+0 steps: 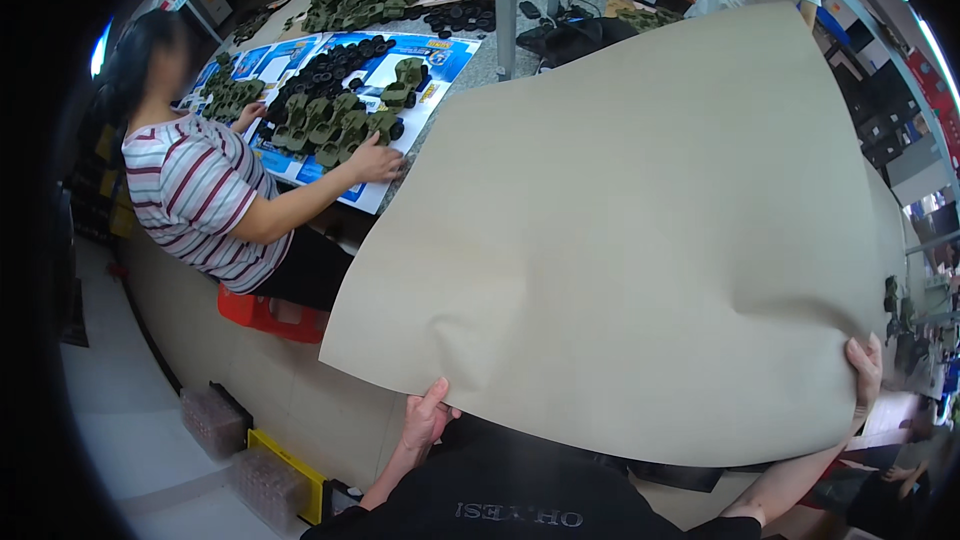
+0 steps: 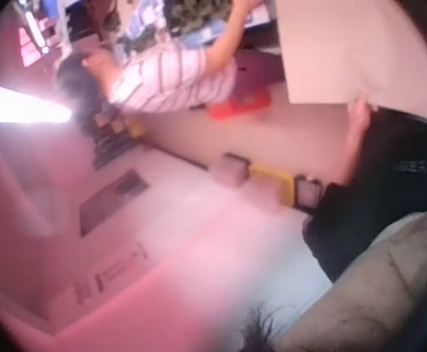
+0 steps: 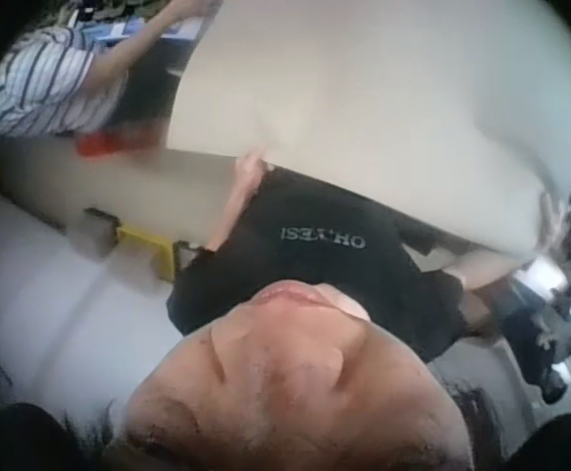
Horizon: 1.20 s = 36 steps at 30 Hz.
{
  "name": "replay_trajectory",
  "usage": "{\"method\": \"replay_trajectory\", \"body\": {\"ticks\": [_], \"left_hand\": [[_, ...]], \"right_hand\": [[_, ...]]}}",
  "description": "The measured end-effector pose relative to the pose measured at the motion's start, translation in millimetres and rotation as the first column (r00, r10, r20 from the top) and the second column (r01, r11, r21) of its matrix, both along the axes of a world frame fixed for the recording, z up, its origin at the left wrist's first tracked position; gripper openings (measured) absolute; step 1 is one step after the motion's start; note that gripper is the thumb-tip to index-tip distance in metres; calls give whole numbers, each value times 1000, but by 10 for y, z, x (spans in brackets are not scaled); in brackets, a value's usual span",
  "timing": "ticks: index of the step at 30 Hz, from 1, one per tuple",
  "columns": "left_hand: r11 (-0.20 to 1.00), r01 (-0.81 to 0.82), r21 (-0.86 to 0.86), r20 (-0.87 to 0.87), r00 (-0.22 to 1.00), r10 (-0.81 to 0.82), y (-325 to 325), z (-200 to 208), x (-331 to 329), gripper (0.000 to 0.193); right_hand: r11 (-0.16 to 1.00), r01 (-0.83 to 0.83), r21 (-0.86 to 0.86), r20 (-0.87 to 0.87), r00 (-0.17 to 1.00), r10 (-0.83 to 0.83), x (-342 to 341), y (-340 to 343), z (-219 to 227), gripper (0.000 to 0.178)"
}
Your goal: The person assembles green toy tanks by attaching black wheels to the chassis. They handle the components one by one, picking up a tank body and a wheel, fitting them together, and placing the assembled unit on the table. Later, they handle a large sheet of cardboard, positioning it on the table and smoothing it out.
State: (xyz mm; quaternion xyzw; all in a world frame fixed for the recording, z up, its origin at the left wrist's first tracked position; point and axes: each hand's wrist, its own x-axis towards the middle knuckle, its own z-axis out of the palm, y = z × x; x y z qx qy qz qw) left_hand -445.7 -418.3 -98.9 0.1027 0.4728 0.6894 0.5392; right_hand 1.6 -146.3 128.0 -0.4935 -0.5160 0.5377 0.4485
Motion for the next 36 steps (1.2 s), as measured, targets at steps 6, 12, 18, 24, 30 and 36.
{"method": "replay_trajectory", "body": {"ticks": [6, 12, 18, 24, 30, 36], "left_hand": [[986, -160, -53, -23, 987, 159, 198, -129, -142, 20], [960, -252, -122, -48, 968, 248, 132, -533, -724, 27], [952, -262, -155, -98, 963, 249, 170, -744, -1123, 30], [941, -284, -183, -113, 957, 266, 164, -674, -1178, 33], [948, -293, -124, -203, 943, 265, 164, -504, -1171, 30], [954, -278, -111, -344, 912, 225, 152, -519, -1097, 17]], "right_hand": [[985, -136, -103, -94, 988, 127, -72, 270, -622, 33], [965, -69, -251, -105, 994, 44, -390, 133, -1246, 31], [945, -90, -316, -83, 994, 67, -724, 8, -1341, 34], [934, -114, -338, -92, 992, 87, -743, -14, -1216, 36], [939, -126, -319, -87, 991, 103, -702, -54, -1137, 35], [954, -94, -285, -17, 996, 93, -583, -58, -1175, 34]]}}
